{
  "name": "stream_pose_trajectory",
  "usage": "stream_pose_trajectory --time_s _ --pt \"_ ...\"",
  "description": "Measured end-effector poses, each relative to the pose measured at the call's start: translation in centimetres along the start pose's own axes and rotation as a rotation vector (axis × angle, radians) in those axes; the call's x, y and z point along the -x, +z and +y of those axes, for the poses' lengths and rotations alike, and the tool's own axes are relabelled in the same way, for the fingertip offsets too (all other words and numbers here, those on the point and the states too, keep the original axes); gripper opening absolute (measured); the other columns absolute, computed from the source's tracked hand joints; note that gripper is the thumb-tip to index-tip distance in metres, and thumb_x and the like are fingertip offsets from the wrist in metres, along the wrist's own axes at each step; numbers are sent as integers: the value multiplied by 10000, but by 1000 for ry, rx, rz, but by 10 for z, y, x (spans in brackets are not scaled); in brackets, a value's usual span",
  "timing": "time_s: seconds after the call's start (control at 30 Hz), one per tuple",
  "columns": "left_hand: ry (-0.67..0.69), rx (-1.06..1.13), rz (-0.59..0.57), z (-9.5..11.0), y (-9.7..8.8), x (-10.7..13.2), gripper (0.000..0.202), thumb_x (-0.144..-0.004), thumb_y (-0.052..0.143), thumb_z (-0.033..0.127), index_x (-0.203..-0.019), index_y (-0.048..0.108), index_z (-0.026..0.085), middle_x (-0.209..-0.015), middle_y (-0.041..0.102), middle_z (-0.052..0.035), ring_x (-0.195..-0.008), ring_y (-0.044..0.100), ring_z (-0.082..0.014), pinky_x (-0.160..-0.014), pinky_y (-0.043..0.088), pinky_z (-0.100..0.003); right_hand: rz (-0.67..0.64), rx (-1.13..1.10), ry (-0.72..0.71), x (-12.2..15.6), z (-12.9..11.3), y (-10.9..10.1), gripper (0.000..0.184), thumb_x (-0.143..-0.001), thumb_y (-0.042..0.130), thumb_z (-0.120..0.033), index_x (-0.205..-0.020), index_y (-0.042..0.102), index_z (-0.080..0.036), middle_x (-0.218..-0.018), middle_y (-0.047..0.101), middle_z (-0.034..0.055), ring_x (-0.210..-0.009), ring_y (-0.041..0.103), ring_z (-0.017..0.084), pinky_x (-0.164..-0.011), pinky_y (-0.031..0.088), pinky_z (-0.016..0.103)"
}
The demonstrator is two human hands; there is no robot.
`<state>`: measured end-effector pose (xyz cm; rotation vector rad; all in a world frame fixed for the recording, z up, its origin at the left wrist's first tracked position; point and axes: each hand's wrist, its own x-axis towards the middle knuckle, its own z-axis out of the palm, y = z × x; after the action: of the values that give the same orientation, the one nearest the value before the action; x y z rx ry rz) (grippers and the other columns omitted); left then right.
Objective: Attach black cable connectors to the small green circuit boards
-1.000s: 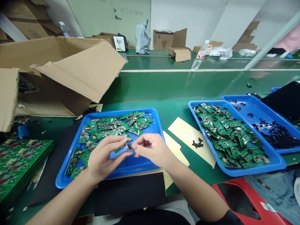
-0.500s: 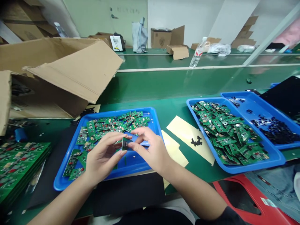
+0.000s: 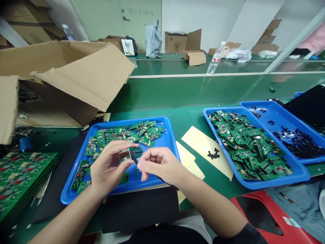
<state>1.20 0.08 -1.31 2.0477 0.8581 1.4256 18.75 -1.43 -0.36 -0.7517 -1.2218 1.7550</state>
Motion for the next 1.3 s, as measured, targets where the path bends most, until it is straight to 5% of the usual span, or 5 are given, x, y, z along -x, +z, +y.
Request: stream_pose_trajectory --time_s 0.23,0.47,0.67,1.17,1.3 --pt "133 -17 -100 3 -4 -3 280 -798 654 232 -1076 620 216 -908 638 -67 -813 640 -168 -695 575 -295 78 123 -22 -4 2 -4 136 -752 645 -239 -667 563 -170 -514 571 -49 -486 562 83 -538 473 215" --pt "-82 151 -202 8 -1 -1 316 -834 578 173 -1142 601 240 -961 593 -77 -860 618 -152 -679 587 -258 340 751 -502 -2 3 -6 66 -816 594 -197 -753 610 -184 -703 665 6 -646 625 117 -610 510 227" --pt "-152 237 -193 8 -3 -5 243 -837 585 221 -1070 652 221 -916 634 -76 -835 631 -157 -720 568 -275 402 1042 -835 -5 6 -8 115 -864 531 -124 -854 624 -192 -748 694 26 -730 651 151 -701 534 281" --pt "-614 403 -467 9 -10 -15 358 -867 512 420 -732 694 142 -769 666 -59 -747 598 -171 -726 484 -286 381 1203 -952 -7 7 -14 220 -836 520 -25 -915 644 -189 -806 692 38 -727 647 139 -922 481 452" --pt "-642 365 -478 5 -9 -15 318 -852 538 408 -790 703 143 -813 676 -56 -784 604 -178 -749 484 -290 308 1201 -942 -8 10 -13 446 -839 468 1 -1205 552 -239 -949 664 52 -860 649 162 -985 434 487"
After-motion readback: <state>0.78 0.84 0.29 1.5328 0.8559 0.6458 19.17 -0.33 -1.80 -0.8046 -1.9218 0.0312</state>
